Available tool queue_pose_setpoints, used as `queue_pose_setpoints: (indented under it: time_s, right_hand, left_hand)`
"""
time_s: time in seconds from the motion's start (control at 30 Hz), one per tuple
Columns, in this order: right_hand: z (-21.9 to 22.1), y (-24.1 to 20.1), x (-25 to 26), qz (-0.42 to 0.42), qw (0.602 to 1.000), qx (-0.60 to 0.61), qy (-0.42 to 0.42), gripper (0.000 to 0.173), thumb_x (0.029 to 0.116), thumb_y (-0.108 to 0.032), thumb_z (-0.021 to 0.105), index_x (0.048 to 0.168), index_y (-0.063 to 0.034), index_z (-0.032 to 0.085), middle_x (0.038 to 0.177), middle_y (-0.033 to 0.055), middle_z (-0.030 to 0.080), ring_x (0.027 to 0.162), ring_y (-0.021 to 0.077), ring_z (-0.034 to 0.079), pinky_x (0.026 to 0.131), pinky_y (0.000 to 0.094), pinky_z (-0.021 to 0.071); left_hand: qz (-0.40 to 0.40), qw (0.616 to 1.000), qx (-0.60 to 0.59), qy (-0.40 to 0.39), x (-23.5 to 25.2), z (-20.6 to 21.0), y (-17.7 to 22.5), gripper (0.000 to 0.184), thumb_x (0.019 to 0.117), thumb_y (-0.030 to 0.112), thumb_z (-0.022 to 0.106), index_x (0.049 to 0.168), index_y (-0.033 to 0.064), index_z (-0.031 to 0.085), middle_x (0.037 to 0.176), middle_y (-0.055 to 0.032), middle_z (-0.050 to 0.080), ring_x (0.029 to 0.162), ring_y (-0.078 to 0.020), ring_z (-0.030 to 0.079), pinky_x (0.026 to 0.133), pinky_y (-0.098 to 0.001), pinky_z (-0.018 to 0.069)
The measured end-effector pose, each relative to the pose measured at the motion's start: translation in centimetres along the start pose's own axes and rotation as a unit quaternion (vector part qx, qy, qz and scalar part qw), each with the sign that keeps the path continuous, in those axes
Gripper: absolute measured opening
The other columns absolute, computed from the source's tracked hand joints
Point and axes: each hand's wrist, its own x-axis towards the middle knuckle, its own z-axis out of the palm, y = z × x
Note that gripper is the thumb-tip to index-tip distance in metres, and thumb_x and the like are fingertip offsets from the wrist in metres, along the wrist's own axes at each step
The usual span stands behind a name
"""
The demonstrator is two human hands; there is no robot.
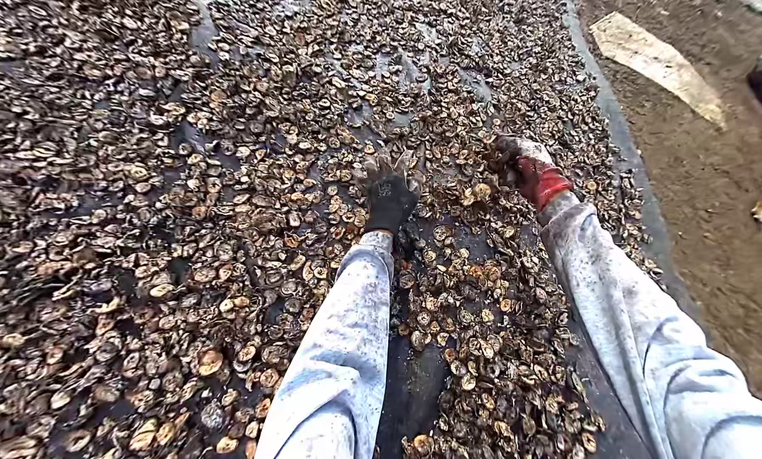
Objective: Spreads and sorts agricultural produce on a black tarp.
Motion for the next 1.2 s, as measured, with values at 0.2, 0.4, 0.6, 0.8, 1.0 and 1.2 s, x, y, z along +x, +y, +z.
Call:
queue_pose_setpoints:
  time_s: [0.2,0.4,0.6,0.8,1.0,1.2]
  right_hand:
    - [6.5,4.7,2.5,0.098,0.978,-0.177,-0.048,0.106,0.0842,-0.057,0.075,0.166,-0.0316,0.012,0.167,0.0323,0.008,0.148,0.0572,0.024,0.109,0.0764,0.0319]
    - [6.1,4.5,-5.4,-0.024,0.964,-0.205,-0.166,0.057,0.0989,-0.016,0.061,0.153,-0.0300,0.049,0.150,0.0128,0.056,0.137,0.0359,0.053,0.108,0.0637,0.0426]
    - [0.0,8.0,-7.0,0.121,0.991,-0.055,-0.015,0.062,0.0976,-0.056,0.061,0.140,-0.0108,0.059,0.134,0.0218,0.064,0.125,0.0402,0.060,0.106,0.0660,0.0426]
    - [3.2,14.1,-18.7,0.144,0.944,-0.236,-0.177,0.103,0.0814,-0.056,0.077,0.165,-0.0304,0.022,0.171,0.0229,0.003,0.154,0.0532,0.013,0.113,0.0763,0.0264]
    - [1.5,13.7,-33.9,0.160,0.941,-0.161,-0.253,0.069,0.0945,-0.020,0.063,0.159,-0.0176,0.039,0.161,0.0159,0.042,0.148,0.0328,0.042,0.120,0.0548,0.0333]
    - [-3.4,16.6,-28.8,0.269,0.939,0.211,0.035,0.050,0.1068,-0.022,0.053,0.152,-0.0035,0.042,0.136,0.0178,0.060,0.115,0.0196,0.062,0.099,0.0359,0.0519]
  left_hand:
    - [0.087,0.984,0.044,-0.149,-0.9,7.3,-0.4,0.067,0.0998,0.059,0.049,0.153,0.0194,0.049,0.164,-0.0158,0.037,0.155,-0.0404,0.024,0.123,-0.0661,0.0169]
    - [0.047,0.995,0.053,-0.073,-5.3,6.0,-1.0,0.076,0.0929,0.064,0.059,0.157,0.0261,0.044,0.167,-0.0159,0.030,0.154,-0.0481,0.018,0.119,-0.0748,0.0119]
    - [-0.049,0.991,-0.113,-0.050,-12.7,2.6,-0.8,0.045,0.1043,0.022,0.057,0.146,0.0051,0.053,0.146,-0.0282,0.052,0.135,-0.0500,0.049,0.107,-0.0712,0.0391]
    - [0.068,0.981,-0.019,-0.182,-13.1,3.1,5.3,0.079,0.0893,0.063,0.068,0.156,0.0275,0.044,0.168,-0.0231,0.021,0.151,-0.0523,0.021,0.113,-0.0779,0.0229]
    - [0.059,0.955,-0.010,-0.292,-22.2,1.2,7.6,0.043,0.1020,0.020,0.055,0.144,0.0122,0.060,0.146,-0.0208,0.057,0.137,-0.0413,0.051,0.113,-0.0594,0.0386]
    - [0.075,0.975,0.006,-0.210,-18.1,0.4,7.2,0.066,0.0971,0.044,0.067,0.155,0.0195,0.047,0.162,-0.0227,0.036,0.151,-0.0468,0.028,0.118,-0.0689,0.0228]
